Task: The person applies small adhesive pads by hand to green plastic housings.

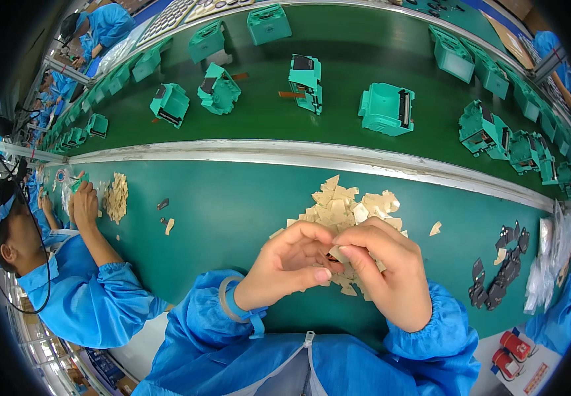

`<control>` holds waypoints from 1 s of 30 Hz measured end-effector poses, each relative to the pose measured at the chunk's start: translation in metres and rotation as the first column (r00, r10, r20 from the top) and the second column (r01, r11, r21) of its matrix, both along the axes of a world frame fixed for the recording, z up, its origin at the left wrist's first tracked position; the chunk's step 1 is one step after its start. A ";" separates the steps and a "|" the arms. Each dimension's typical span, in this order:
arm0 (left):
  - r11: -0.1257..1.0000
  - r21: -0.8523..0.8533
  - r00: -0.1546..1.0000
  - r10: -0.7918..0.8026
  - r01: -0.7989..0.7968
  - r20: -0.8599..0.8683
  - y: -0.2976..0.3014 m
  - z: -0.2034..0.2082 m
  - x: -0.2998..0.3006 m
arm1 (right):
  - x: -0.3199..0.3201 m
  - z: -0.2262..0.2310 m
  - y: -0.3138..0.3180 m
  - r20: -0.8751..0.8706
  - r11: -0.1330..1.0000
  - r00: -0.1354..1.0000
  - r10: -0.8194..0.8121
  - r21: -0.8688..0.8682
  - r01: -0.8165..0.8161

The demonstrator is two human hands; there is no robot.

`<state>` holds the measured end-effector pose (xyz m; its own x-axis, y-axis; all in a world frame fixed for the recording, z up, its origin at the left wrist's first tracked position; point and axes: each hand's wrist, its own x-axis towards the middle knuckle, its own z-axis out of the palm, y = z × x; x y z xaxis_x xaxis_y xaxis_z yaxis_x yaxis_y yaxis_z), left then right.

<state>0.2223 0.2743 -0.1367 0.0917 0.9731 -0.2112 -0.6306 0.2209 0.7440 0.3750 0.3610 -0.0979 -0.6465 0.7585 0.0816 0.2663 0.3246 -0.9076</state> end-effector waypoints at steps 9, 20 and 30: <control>0.990 0.132 0.947 0.097 -0.059 -0.305 0.002 -0.007 0.003 | 0.006 -0.008 0.001 -0.091 0.998 0.994 -0.053 0.010 0.054; 0.922 0.370 0.666 0.349 -0.116 -0.659 0.006 -0.006 0.010 | 0.006 -0.013 -0.002 -0.044 0.959 0.999 0.013 0.285 0.000; 0.919 0.391 0.632 0.329 -0.045 -0.702 0.007 0.002 0.009 | 0.007 -0.003 -0.001 -0.005 0.978 0.997 0.071 0.197 -0.069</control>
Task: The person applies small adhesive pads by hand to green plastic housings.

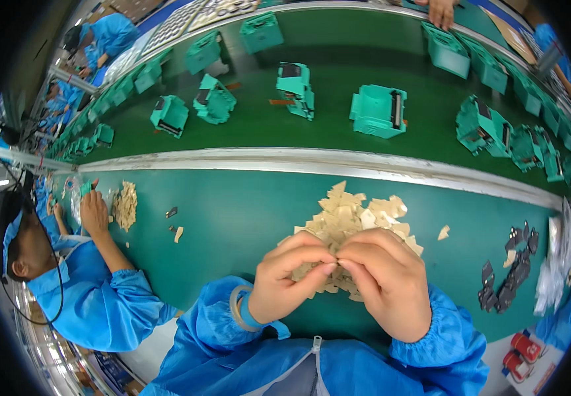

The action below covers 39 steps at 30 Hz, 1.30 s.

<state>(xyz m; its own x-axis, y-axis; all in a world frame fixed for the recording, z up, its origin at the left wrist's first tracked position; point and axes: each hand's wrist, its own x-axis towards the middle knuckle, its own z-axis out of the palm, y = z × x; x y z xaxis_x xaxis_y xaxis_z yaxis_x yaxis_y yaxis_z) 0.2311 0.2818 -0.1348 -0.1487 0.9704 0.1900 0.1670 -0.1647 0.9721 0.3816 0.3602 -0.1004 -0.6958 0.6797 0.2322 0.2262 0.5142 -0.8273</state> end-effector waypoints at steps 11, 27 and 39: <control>0.996 0.019 0.907 0.072 -0.087 0.415 0.005 -0.011 -0.001 | 0.022 -0.007 0.026 0.205 0.963 0.951 -0.231 -0.089 0.254; 0.844 -0.096 -0.100 0.174 0.527 0.980 0.009 -0.010 0.007 | 0.007 -0.017 0.020 -0.028 0.977 0.999 0.018 0.211 -0.012; 0.891 0.019 -0.321 0.144 0.454 0.936 0.000 -0.016 0.025 | 0.024 -0.006 0.005 -0.135 0.982 0.988 0.070 0.185 -0.044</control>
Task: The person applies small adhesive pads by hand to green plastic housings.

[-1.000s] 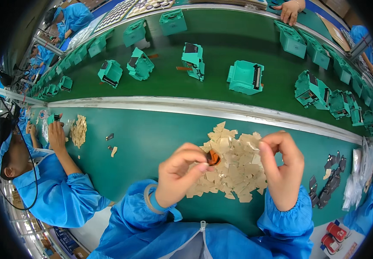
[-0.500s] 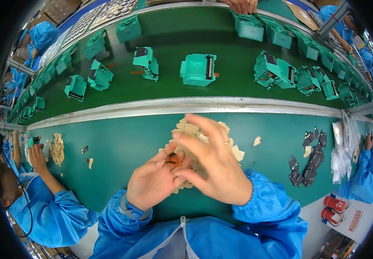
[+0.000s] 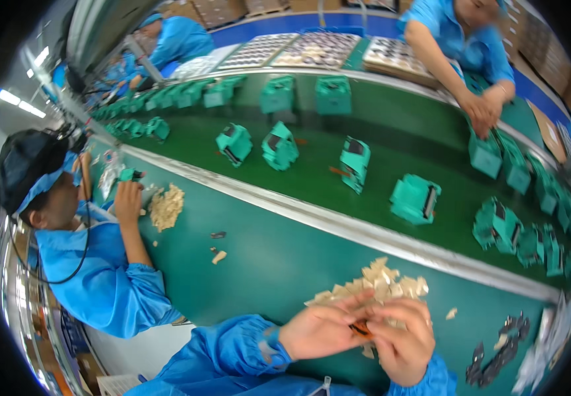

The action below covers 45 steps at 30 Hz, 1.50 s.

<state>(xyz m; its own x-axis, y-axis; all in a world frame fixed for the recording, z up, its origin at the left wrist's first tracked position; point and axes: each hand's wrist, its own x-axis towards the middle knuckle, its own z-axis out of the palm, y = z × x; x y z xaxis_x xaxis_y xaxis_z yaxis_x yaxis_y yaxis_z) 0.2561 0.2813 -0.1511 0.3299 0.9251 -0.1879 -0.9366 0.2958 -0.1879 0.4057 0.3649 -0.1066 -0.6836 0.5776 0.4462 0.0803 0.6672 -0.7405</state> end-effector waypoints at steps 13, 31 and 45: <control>0.996 -0.078 0.982 0.018 -0.033 -0.188 0.010 0.005 -0.014 | -0.034 0.024 0.118 0.198 0.825 0.898 -0.394 0.506 0.250; 0.767 0.626 -0.282 0.575 -0.140 -0.768 0.022 -0.006 -0.002 | -0.033 0.065 0.062 0.360 0.807 0.933 -0.033 -0.540 0.237; 0.718 0.611 0.328 0.519 0.334 -0.789 0.021 0.043 -0.019 | 0.031 0.053 0.041 -0.078 0.898 0.987 0.142 -0.410 -0.161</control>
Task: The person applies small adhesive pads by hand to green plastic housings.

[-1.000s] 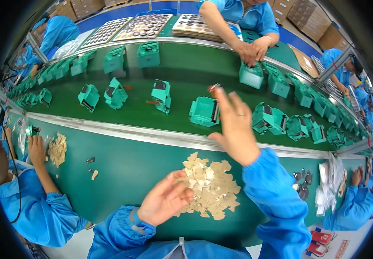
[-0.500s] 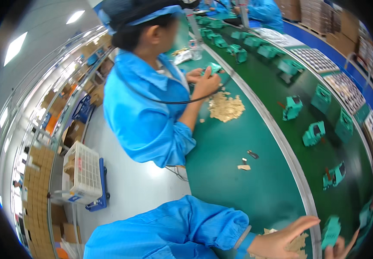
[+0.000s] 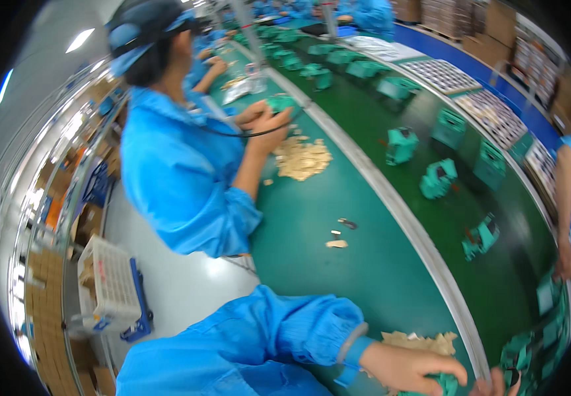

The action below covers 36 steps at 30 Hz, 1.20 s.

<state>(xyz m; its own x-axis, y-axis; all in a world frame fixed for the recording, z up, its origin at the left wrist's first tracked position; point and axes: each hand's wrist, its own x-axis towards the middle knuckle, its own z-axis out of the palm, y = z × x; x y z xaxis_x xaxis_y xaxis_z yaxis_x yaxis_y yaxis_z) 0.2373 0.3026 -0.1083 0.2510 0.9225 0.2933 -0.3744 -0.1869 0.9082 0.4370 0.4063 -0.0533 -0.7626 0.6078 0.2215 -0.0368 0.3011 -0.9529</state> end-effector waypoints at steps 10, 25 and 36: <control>0.981 -0.052 0.981 0.186 -0.188 -0.051 0.026 0.004 0.011 | -0.001 -0.013 -0.021 -0.194 0.949 0.931 -0.310 -0.009 0.314; 0.900 0.211 0.716 0.432 -0.382 -0.548 0.016 0.001 0.018 | -0.019 -0.028 -0.035 0.106 0.876 0.912 -0.396 0.343 0.340; 0.940 -0.009 0.815 0.290 -0.340 -0.502 0.023 0.000 0.014 | -0.013 -0.027 -0.018 0.082 0.893 0.938 -0.338 0.341 0.293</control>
<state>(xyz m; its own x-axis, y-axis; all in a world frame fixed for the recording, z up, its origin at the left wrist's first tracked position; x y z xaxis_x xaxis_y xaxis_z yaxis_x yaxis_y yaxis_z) 0.2512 0.3261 -0.1081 0.0285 0.9925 0.1190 0.1848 -0.1223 0.9751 0.4245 0.3885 -0.0804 -0.5788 0.7353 0.3526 0.2330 0.5635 -0.7926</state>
